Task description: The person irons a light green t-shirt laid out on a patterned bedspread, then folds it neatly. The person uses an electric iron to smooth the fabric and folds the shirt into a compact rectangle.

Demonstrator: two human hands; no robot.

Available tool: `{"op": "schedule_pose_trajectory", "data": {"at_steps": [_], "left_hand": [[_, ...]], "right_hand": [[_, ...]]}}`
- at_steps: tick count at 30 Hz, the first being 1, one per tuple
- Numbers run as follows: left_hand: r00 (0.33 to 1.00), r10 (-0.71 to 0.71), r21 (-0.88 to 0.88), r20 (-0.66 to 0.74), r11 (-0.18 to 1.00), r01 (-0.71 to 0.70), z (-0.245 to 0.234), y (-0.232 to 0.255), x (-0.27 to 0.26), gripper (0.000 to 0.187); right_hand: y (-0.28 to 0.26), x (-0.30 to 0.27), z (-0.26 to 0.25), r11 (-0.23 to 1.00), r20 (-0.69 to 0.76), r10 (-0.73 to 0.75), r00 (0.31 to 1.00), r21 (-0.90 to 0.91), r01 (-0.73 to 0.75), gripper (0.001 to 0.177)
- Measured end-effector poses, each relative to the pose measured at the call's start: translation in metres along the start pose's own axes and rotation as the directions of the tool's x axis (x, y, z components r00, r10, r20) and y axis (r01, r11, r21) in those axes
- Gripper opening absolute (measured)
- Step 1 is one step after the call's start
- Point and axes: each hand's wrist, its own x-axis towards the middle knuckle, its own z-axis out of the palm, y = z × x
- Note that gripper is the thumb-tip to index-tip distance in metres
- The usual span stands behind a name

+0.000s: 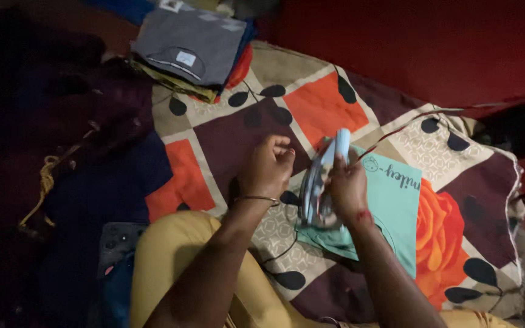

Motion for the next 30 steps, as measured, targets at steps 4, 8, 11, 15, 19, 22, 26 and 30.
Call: {"op": "schedule_pose_trajectory", "data": {"at_steps": [4,8,11,15,19,22,26,30], "left_hand": [[1.0,0.003,-0.099,0.0,0.995,-0.003,-0.007,0.016,0.0,0.031],[0.998,-0.03,-0.05,-0.064,0.998,0.027,-0.008,0.014,-0.001,0.031],[1.0,0.009,-0.043,-0.023,0.999,-0.01,-0.012,0.012,0.0,0.029],[0.996,-0.066,0.013,-0.057,0.998,0.067,-0.012,0.022,0.0,0.032],[0.995,-0.078,0.121,-0.059,0.989,0.085,-0.01,0.03,-0.006,0.032],[0.99,-0.137,0.142,0.028,0.981,0.132,-0.011,0.029,-0.011,0.03],[0.986,-0.079,0.257,0.144,0.966,0.04,-0.001,0.024,-0.02,0.031],[0.914,0.124,0.377,0.385,0.883,-0.279,0.028,0.013,-0.037,0.033]], "right_hand": [[0.005,0.056,0.013,0.986,-0.054,-0.062,0.997,-0.16,0.052,0.027],[0.005,0.065,0.019,0.984,-0.019,0.16,0.987,0.087,-0.158,0.024],[0.003,0.045,0.017,0.95,-0.083,0.065,0.994,-0.301,-0.087,0.027],[0.011,-0.014,0.015,0.992,0.065,0.068,0.996,-0.113,-0.061,0.029],[0.014,-0.06,0.02,0.97,0.146,0.164,0.976,0.156,-0.186,0.03],[0.004,-0.084,0.004,0.963,0.245,0.229,0.942,0.083,-0.256,0.031],[-0.019,-0.099,-0.059,0.89,0.225,0.389,0.893,0.158,-0.427,0.036],[-0.035,-0.093,-0.137,0.95,0.054,0.301,0.952,0.064,-0.304,0.039]]}}
